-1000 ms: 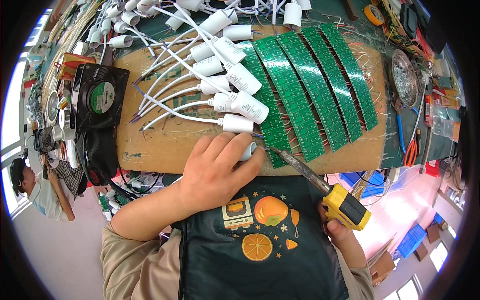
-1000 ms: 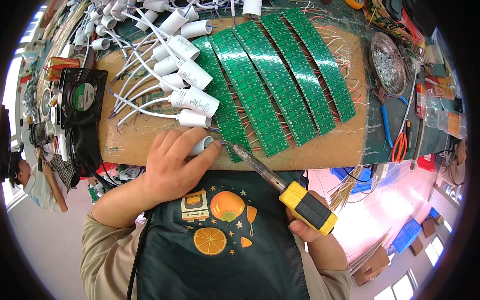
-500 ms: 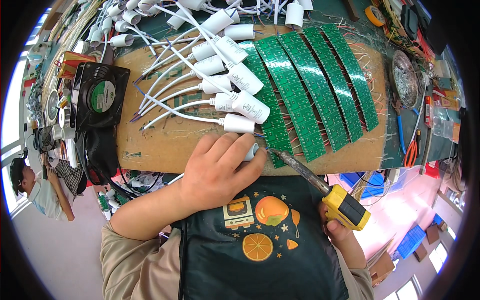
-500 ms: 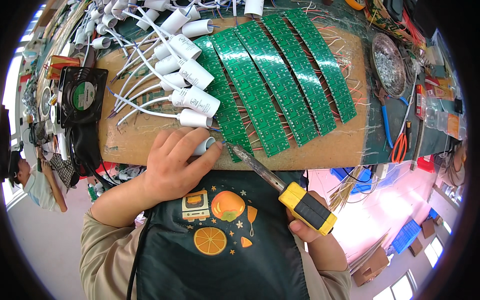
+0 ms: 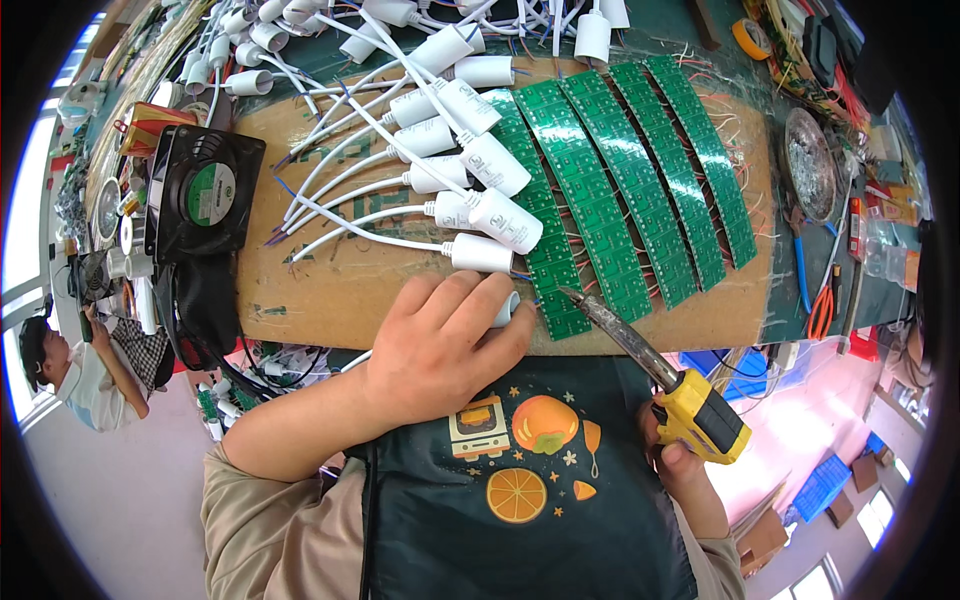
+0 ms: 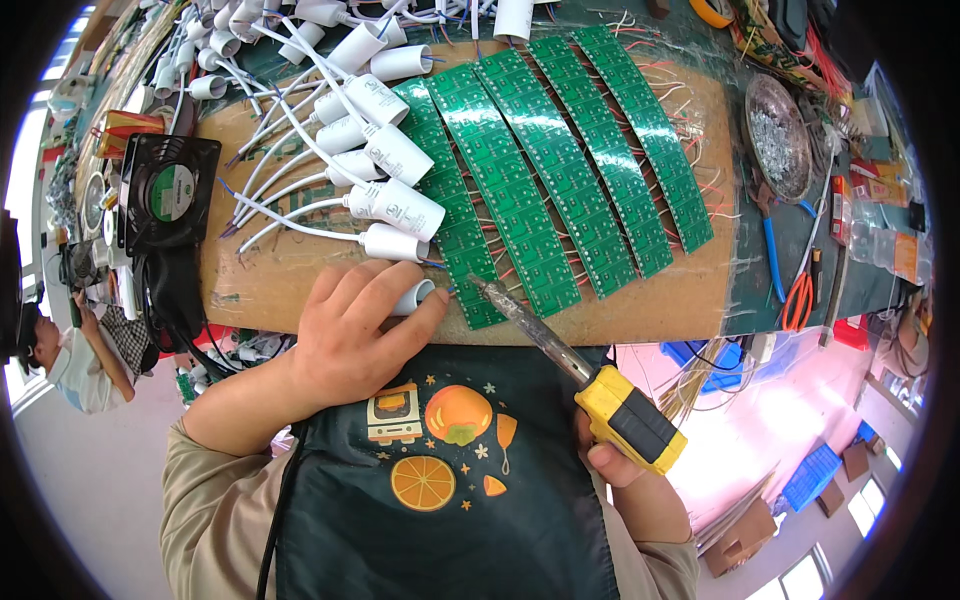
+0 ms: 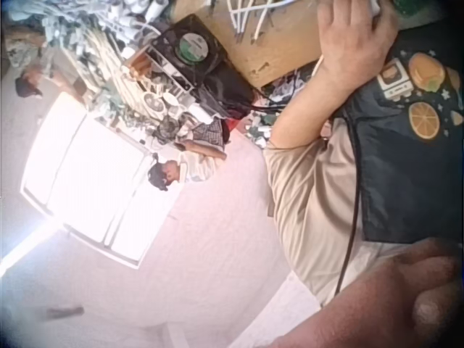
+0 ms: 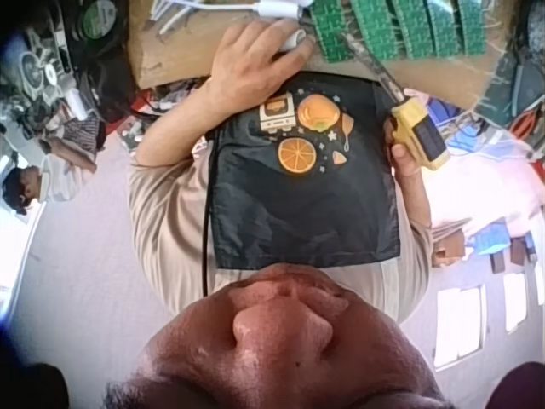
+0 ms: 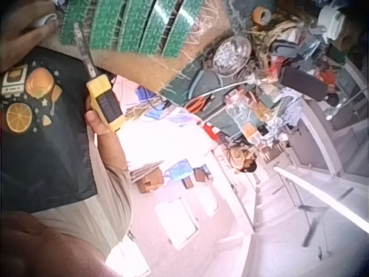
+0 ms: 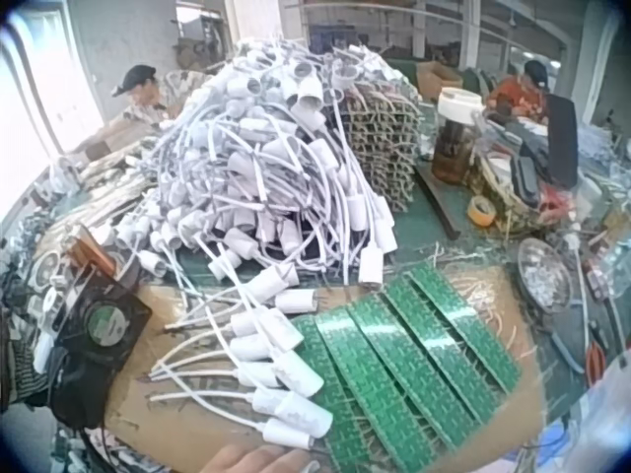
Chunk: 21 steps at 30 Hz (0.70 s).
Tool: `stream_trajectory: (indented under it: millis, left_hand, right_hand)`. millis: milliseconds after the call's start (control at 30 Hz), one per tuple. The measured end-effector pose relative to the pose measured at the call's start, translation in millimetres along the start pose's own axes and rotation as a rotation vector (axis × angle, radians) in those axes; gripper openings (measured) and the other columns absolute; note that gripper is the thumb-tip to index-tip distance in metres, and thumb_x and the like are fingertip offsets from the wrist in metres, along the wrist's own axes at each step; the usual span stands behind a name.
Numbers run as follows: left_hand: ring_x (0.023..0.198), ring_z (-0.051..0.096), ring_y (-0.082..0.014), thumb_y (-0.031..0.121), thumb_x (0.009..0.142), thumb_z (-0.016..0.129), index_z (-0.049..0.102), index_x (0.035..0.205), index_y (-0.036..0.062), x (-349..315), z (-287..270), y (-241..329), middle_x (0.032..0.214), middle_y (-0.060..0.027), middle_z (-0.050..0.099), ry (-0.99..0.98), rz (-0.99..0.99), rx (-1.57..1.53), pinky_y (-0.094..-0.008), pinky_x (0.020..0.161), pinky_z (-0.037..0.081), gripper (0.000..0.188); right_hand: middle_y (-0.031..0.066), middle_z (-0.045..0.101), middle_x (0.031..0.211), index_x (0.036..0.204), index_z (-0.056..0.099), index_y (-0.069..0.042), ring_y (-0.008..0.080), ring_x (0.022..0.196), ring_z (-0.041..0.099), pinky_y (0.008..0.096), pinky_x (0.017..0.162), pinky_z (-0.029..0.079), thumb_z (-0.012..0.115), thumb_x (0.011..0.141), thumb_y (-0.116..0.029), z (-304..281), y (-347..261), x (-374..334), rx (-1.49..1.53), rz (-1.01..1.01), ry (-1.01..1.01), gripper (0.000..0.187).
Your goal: The person solders wires from electronic components onto circuit board strips using a soldering gun, moves the completed batch aside, and solders another set of components onto new circuit boards.
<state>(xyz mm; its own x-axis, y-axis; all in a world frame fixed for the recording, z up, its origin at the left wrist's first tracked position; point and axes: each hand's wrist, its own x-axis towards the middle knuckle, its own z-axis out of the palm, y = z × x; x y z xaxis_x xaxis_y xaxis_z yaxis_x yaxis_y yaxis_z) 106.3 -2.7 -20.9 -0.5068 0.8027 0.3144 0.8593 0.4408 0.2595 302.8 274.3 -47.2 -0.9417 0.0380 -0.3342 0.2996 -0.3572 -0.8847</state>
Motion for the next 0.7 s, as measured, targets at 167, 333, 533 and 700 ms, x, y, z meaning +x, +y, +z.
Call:
stream_trajectory:
  millis: [167, 333, 533, 700]
  left_hand:
    - [0.092, 0.060, -0.0243, 0.016, 0.070, 0.068, 0.069, 0.110, 0.0127, 1.2, -0.3, -0.4, 0.111, -0.0092, 0.060, 0.028, 0.020, 0.052, -0.0354, 0.071, 0.044, 0.040]
    - [0.090, 0.059, -0.0231, 0.019, 0.073, 0.071, 0.066, 0.117, 0.0140, 2.4, -12.0, -7.1, 0.107, -0.0069, 0.059, 0.052, 0.043, 0.070, -0.0355, 0.071, 0.044, 0.045]
    - [0.088, 0.059, -0.0228, 0.033, 0.072, 0.081, 0.062, 0.123, 0.0153, 4.4, -20.6, -27.9, 0.105, -0.0062, 0.058, 0.023, 0.020, 0.068, -0.0364, 0.071, 0.044, 0.057]
    - [0.087, 0.063, -0.0291, 0.031, 0.070, 0.085, 0.068, 0.107, 0.0069, 40.0, -41.9, -58.5, 0.100, -0.0106, 0.066, 0.247, 0.005, 0.043, -0.0386, 0.073, 0.049, 0.047]
  right_hand:
    - [0.0000, 0.052, 0.072, 0.093, 0.057, -0.002, 0.0100, 0.060, 0.049, 0.0226, 0.053, 0.035, 0.082, 0.076, -0.045, 9.1, -6.9, 6.1, 0.038, 0.004, 0.037, 0.053]
    - [0.0013, 0.053, 0.076, 0.097, 0.058, -0.001, 0.0098, 0.064, 0.049, 0.0222, 0.055, 0.037, 0.083, 0.076, -0.041, 5.0, -9.5, 5.7, 0.101, 0.021, -0.003, 0.051]
    - [0.0028, 0.054, 0.074, 0.104, 0.056, 0.001, 0.0109, 0.061, 0.050, 0.0230, 0.053, 0.038, 0.082, 0.078, -0.033, 11.2, -6.9, 12.4, 0.165, -0.083, 0.038, 0.050]
    - [0.0049, 0.056, 0.078, 0.114, 0.052, 0.002, 0.0127, 0.065, 0.053, 0.0246, 0.056, 0.041, 0.082, 0.079, -0.031, 8.0, -6.1, 12.4, 0.212, -0.057, -0.007, 0.057]
